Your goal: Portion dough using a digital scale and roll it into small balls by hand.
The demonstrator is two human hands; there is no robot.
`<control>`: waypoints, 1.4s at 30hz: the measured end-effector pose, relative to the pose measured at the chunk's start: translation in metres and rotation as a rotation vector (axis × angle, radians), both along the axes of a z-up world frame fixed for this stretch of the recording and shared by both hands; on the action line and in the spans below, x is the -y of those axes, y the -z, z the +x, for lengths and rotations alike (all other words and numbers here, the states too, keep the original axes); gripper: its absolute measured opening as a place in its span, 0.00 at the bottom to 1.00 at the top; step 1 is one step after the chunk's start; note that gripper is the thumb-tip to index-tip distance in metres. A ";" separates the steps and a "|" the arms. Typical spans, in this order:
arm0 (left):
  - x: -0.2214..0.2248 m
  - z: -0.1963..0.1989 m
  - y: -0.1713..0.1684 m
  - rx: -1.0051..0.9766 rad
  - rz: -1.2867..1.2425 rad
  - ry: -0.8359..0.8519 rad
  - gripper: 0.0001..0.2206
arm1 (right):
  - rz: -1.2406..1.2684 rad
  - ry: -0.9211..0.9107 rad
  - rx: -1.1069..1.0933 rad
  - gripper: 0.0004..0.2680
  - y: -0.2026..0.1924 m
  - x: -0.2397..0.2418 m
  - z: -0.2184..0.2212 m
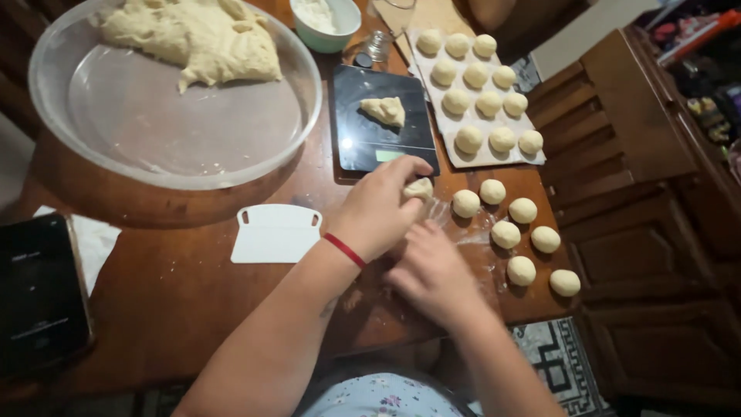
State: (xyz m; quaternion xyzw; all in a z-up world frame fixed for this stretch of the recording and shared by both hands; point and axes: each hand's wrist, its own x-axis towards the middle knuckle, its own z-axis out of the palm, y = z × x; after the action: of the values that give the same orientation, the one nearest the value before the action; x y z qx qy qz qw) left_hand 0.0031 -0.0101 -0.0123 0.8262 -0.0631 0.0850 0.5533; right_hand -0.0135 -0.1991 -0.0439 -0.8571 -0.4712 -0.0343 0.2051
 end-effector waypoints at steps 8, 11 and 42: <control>0.005 -0.007 0.000 0.083 0.017 0.000 0.21 | 0.175 -0.028 -0.236 0.09 -0.042 0.049 -0.043; 0.008 -0.013 -0.015 -0.060 0.056 0.031 0.18 | 0.177 -0.163 -0.190 0.09 -0.029 0.023 -0.056; 0.009 -0.009 0.042 -0.082 0.730 -0.131 0.06 | 0.231 -0.288 -0.208 0.10 0.004 0.097 -0.007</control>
State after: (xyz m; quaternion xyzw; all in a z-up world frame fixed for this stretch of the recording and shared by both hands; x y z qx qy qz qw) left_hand -0.0055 -0.0187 -0.0545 0.9741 -0.0138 0.0590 0.2178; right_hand -0.0208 -0.2956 -0.0481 -0.7507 -0.5580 0.0305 0.3524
